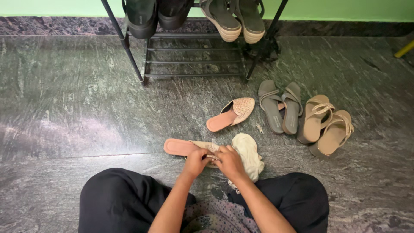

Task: The person sits on the floor and wipes a pair of beige flats and a pair of beige sandals with a white cloth. They clean the shoes one at a time, turning them over to wipe the soles and uppers, then place them back on the floor.

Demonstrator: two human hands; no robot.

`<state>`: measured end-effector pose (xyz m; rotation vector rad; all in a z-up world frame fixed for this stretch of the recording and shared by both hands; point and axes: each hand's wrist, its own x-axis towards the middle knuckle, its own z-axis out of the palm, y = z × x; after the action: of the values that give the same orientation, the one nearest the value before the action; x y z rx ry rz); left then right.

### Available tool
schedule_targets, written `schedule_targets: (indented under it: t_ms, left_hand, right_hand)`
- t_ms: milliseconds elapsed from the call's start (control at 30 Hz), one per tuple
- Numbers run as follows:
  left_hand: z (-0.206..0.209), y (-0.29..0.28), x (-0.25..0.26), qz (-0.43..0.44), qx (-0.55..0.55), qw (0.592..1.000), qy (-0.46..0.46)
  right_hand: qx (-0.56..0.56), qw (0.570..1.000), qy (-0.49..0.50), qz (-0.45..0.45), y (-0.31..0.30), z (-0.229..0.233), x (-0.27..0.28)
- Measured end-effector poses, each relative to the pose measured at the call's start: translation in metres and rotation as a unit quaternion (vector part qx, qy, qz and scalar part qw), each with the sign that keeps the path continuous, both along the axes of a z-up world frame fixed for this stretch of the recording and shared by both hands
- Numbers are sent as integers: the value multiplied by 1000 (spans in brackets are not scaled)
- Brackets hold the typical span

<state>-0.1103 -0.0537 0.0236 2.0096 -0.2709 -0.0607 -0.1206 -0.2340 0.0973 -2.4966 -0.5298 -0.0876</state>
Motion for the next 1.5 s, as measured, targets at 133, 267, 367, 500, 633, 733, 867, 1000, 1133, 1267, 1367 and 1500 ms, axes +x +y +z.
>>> schedule_targets:
  t_ms: [133,267,367,500,633,733,867,1000,1133,1267,1367,1500]
  left_hand:
    - [-4,4,4,-11,-84,995,45]
    - [-9,7,4,2,-26,999,24]
    - [-10,5,5,-2,-60,998,22]
    - [-12,7,4,2,-54,998,22]
    - [-15,10,5,-16,-106,991,81]
    - [-17,13,6,-49,-172,977,112]
    - [-21,12,7,-41,-128,989,65]
    - [-28,9,8,-5,-119,990,80]
    - [-36,7,9,-13,-148,987,60]
    - [-34,8,13,-59,-251,965,51]
    - [-31,8,11,-22,-302,945,125]
    - [-24,1,12,67,-244,961,113]
  right_hand:
    - [0,1000,-12,2,-2,-3,0]
    - [-18,1000,2,-4,0,0,-2]
    - [-16,999,-27,8,0,2,-2]
    - [20,998,-60,25,-1,0,-1]
    - [15,999,-25,19,-1,-9,1]
    - [15,1000,-21,18,0,-13,1]
    - [9,1000,-25,10,1,-12,2]
    - [13,1000,-16,-5,-3,-6,1]
    - [-44,999,30,5,-8,-3,1]
    - [-48,998,31,-12,-5,-7,2]
    - [-52,997,42,-26,-5,-9,5]
    - [-38,997,53,-35,-8,-14,6]
